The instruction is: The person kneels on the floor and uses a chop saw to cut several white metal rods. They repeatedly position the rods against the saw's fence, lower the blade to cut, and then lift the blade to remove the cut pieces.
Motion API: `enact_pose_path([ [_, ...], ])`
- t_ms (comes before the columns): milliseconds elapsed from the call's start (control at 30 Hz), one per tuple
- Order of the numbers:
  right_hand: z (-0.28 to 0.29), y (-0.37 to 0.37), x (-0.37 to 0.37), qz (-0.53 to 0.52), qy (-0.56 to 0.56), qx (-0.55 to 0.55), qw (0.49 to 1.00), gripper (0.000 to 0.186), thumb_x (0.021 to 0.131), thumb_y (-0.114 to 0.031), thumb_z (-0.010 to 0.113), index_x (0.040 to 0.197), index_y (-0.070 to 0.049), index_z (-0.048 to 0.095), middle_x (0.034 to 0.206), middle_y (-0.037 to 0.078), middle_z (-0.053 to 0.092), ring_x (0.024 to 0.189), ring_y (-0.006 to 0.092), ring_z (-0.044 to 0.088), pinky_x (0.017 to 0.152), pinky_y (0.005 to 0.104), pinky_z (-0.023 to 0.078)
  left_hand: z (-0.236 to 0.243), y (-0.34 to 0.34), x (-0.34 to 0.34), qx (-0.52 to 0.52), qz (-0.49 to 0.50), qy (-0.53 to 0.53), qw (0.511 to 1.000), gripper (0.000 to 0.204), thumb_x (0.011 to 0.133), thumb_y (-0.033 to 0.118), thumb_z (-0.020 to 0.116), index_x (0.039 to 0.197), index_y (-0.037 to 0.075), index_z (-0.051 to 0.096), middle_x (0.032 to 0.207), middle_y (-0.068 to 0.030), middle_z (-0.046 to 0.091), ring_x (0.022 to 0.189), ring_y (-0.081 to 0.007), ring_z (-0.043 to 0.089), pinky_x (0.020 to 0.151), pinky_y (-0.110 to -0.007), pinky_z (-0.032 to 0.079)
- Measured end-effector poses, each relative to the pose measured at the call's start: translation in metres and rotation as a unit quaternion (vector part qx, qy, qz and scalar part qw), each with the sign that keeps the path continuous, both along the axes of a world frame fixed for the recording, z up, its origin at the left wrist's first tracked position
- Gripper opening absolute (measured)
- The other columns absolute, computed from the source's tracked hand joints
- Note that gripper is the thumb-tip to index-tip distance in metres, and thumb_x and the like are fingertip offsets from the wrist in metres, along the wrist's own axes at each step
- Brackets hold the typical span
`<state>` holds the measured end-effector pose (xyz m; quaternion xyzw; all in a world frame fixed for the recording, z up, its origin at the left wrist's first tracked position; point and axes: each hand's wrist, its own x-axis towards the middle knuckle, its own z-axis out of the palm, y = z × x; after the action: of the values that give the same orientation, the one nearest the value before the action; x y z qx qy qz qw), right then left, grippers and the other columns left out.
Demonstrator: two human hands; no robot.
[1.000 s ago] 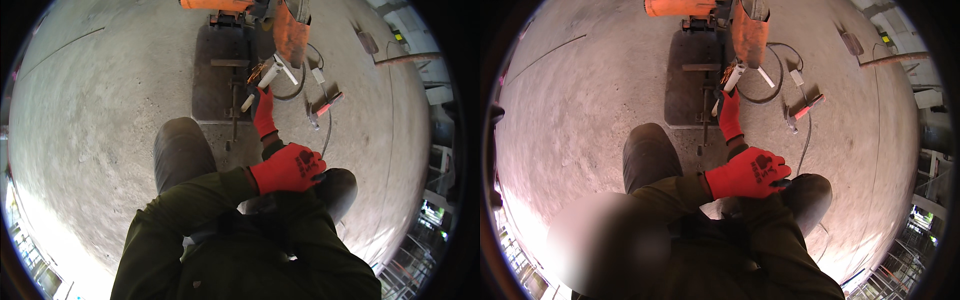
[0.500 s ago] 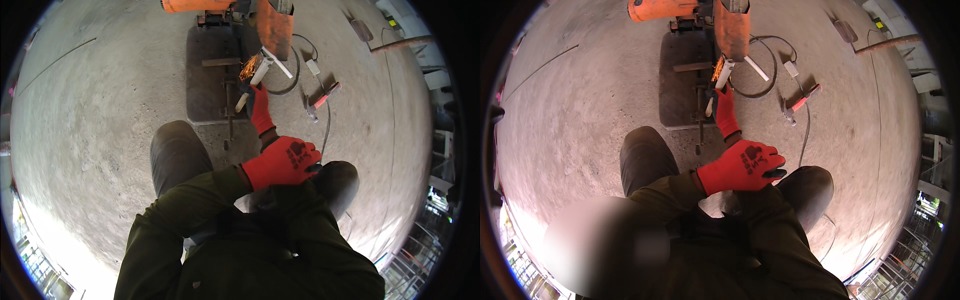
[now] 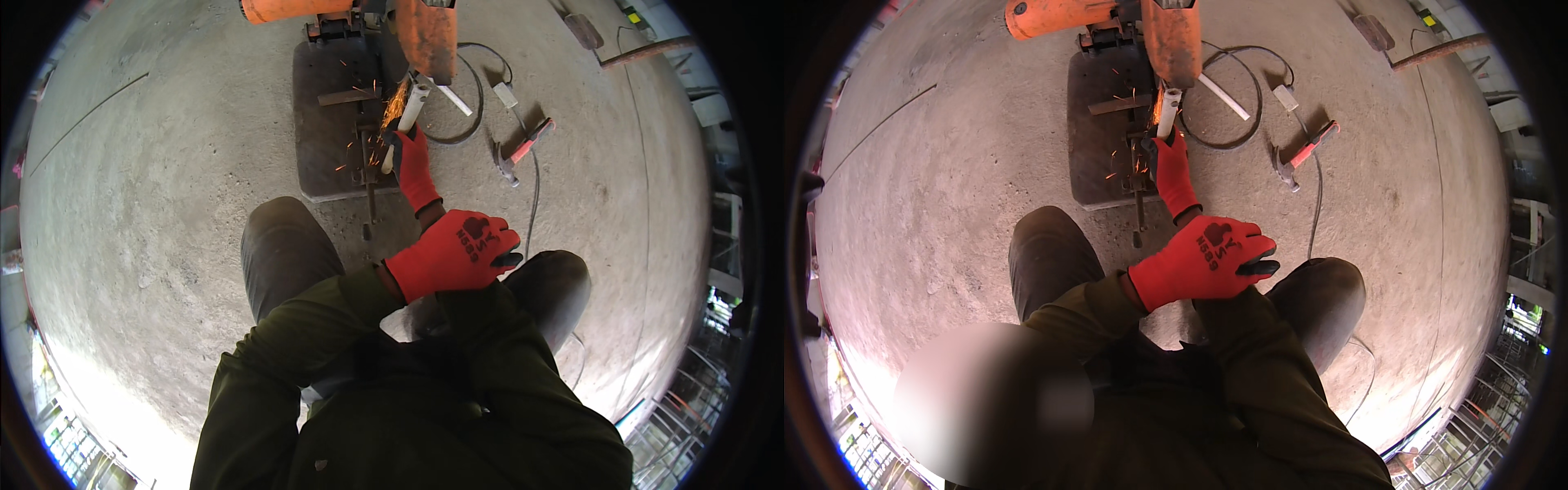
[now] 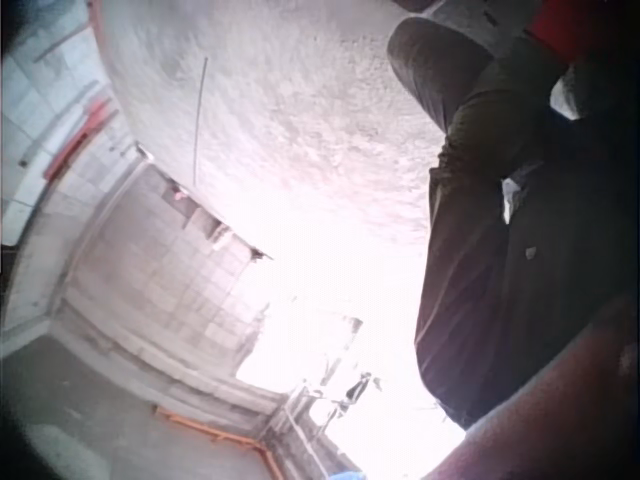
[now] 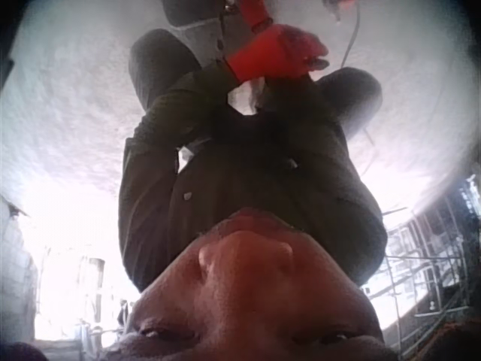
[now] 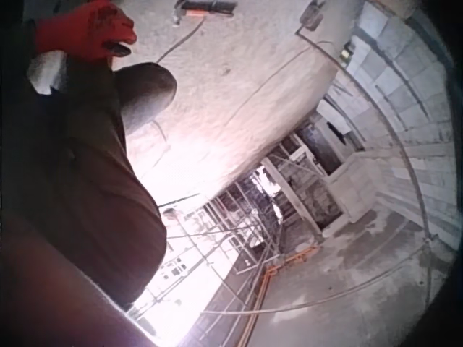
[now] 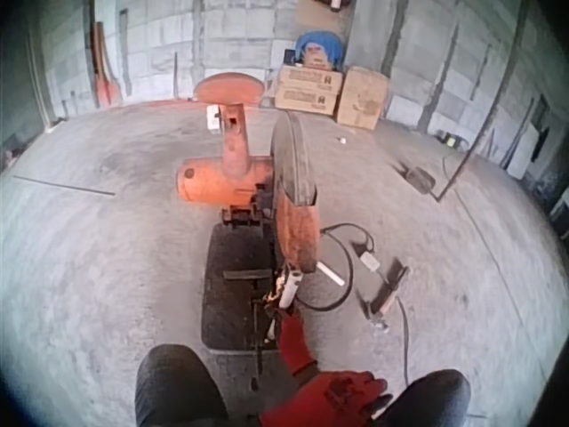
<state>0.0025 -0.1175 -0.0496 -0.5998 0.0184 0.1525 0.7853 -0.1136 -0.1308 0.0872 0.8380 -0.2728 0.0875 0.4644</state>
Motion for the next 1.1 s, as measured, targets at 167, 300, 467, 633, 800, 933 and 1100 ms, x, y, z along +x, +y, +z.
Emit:
enact_pose_path([
  [167,0.007,0.003,0.0,-0.006,-0.008,0.033,0.999,0.015,0.088,-0.003,0.063,0.103,-0.004,0.06,0.085,0.001,0.061,0.076,0.0114,0.056,0.07,0.0282,0.046,0.0,0.0,0.0,-0.003,-0.003,-0.002,1.0,0.034,0.085,0.03,0.077,0.109,0.01,0.065,0.094,-0.0055,0.066,0.084,-0.0263,0.068,0.074,-0.039,0.054],
  [300,0.002,0.003,0.006,-0.007,-0.048,0.005,0.999,0.013,0.09,-0.003,0.06,0.102,-0.003,0.06,0.086,0.002,0.061,0.079,0.0131,0.059,0.073,0.0287,0.047,0.002,0.0,-0.001,0.006,-0.006,0.005,1.0,0.033,0.085,0.031,0.077,0.108,0.01,0.065,0.094,-0.0055,0.066,0.084,-0.026,0.068,0.073,-0.039,0.054],
  [467,0.003,0.002,0.006,-0.003,-0.038,0.014,0.999,0.011,0.091,-0.003,0.058,0.102,-0.002,0.059,0.088,0.003,0.062,0.081,0.0144,0.06,0.077,0.0307,0.049,0.002,0.001,-0.001,-0.001,0.002,-0.002,1.0,0.033,0.085,0.031,0.077,0.108,0.01,0.065,0.093,-0.0054,0.066,0.083,-0.0263,0.069,0.072,-0.039,0.054],
  [633,0.012,0.002,0.002,-0.01,-0.02,-0.005,1.0,0.012,0.091,-0.003,0.058,0.103,-0.001,0.059,0.088,0.003,0.062,0.081,0.0148,0.061,0.078,0.0307,0.049,0.002,0.002,-0.002,-0.012,0.008,-0.013,1.0,0.034,0.085,0.03,0.078,0.108,0.009,0.065,0.093,-0.0054,0.067,0.084,-0.0264,0.069,0.072,-0.039,0.054],
  [800,-0.005,-0.003,0.007,0.02,-0.037,0.011,0.999,0.013,0.088,-0.003,0.061,0.101,-0.001,0.061,0.087,0.004,0.064,0.082,0.0161,0.062,0.079,0.0311,0.049,0.001,0.001,-0.001,-0.017,0.006,-0.027,0.999,0.036,0.084,0.029,0.079,0.109,0.01,0.064,0.094,-0.0051,0.067,0.084,-0.0258,0.069,0.072,-0.039,0.054],
  [933,-0.005,-0.001,0.006,0.009,-0.043,0.011,0.999,0.012,0.087,-0.002,0.062,0.098,-0.001,0.062,0.085,0.004,0.064,0.082,0.0161,0.062,0.077,0.031,0.049,-0.001,0.0,-0.001,-0.018,0.011,-0.033,0.999,0.036,0.084,0.03,0.079,0.11,0.01,0.064,0.094,-0.0048,0.067,0.084,-0.0256,0.069,0.072,-0.039,0.054],
  [1100,0.001,-0.002,0.005,0.012,-0.04,-0.01,0.999,0.016,0.088,-0.003,0.061,0.103,-0.001,0.061,0.085,0.003,0.062,0.081,0.0158,0.06,0.077,0.0314,0.048,-0.003,0.0,-0.001,-0.008,0.005,-0.02,1.0,0.035,0.084,0.03,0.079,0.11,0.01,0.065,0.094,-0.0048,0.067,0.084,-0.0252,0.069,0.072,-0.039,0.054],
])
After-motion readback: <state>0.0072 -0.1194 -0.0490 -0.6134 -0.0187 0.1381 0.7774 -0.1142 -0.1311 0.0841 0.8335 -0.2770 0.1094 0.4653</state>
